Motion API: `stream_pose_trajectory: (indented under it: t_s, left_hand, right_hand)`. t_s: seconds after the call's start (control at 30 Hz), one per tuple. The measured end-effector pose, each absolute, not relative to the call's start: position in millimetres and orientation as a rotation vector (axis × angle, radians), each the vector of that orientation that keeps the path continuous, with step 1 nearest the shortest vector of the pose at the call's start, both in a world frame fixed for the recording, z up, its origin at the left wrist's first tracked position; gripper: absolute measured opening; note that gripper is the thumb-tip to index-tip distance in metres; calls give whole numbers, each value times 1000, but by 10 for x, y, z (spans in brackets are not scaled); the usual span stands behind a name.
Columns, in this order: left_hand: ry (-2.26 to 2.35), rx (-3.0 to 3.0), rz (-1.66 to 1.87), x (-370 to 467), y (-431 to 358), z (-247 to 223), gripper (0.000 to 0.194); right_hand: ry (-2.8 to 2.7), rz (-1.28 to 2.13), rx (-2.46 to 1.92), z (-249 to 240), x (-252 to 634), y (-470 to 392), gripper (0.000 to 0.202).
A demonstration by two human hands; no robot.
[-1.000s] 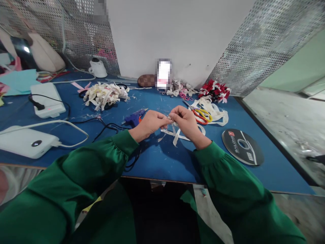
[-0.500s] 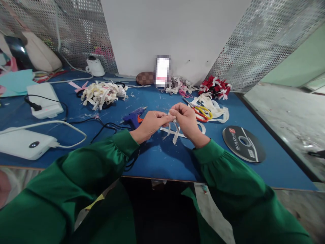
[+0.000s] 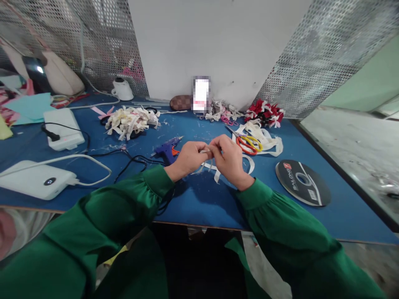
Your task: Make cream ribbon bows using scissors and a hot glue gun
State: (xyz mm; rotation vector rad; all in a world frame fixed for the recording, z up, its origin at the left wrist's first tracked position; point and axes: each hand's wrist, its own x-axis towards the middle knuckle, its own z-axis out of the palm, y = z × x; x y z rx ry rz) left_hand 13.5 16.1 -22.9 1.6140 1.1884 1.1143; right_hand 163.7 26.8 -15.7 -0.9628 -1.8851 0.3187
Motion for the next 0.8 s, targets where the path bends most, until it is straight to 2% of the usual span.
stream_pose_trajectory:
  t_s: [0.07,0.2,0.3,0.5,0.67,0.8]
  left_hand:
    - [1207,1705,1121,129,152,-222,31]
    - [1269,1878,1195,122,135,-216,39]
    - [1280,1977,1211,107,150,-232,37]
    - [1155,1647,1127,94,194,-262,43]
    - [1187,1427,1205,117,202,-246,51]
    - [1198,1416,1187,115,207,-257,51]
  right_hand:
    - [-1835,412,-997,-162,1624,276,14]
    - [-1483,978,-1087,-206,1570,335,17]
    - [-1277,1223,-1094,-224,1548,354,24]
    - [-1360,1171,-1053,-195,1611,404,28]
    - [-1378,1283,-1037,-132,1676,421,35]
    - [-1426,1265,-1066,-146,1688,411,26]
